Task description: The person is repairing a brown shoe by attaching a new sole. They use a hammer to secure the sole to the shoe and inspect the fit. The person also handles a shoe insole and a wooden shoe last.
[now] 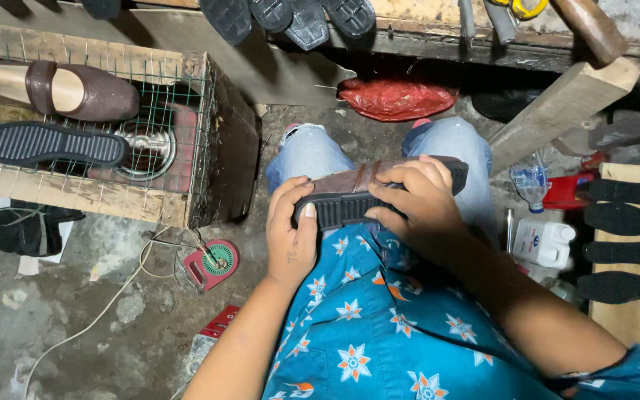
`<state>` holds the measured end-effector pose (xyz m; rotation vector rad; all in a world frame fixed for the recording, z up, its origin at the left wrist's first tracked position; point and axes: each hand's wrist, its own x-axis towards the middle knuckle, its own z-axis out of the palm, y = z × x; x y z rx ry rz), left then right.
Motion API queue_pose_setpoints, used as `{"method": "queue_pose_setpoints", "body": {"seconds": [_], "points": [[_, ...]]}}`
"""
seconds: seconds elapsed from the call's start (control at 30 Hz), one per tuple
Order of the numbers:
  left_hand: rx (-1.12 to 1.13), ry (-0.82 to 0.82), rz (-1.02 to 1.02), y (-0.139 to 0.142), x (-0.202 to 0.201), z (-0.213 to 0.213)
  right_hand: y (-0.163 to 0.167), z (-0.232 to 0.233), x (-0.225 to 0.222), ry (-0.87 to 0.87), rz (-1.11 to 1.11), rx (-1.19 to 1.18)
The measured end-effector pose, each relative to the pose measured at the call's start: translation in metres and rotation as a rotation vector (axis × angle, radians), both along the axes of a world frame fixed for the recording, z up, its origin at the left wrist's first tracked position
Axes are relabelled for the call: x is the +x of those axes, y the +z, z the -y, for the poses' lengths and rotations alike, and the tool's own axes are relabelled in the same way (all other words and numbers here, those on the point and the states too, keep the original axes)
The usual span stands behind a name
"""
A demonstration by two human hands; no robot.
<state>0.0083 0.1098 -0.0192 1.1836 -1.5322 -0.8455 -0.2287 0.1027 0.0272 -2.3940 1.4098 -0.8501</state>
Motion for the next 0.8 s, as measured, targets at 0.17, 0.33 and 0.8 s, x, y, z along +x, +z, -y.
{"method": "queue_pose_setpoints", "body": {"seconds": [0.17, 0.33, 0.8], "points": [[0.004, -0.010, 0.016, 0.001, -0.003, 0.000, -0.002, 0.001, 0.003, -0.052, 0.067, 0.028], [0.000, -0.007, 0.018, -0.001, -0.001, 0.000, 0.006, 0.005, 0.006, -0.058, 0.103, 0.044], [0.049, 0.004, 0.092, 0.011, -0.014, -0.001, 0.023, 0.012, 0.022, -0.072, 0.004, 0.118]]}}
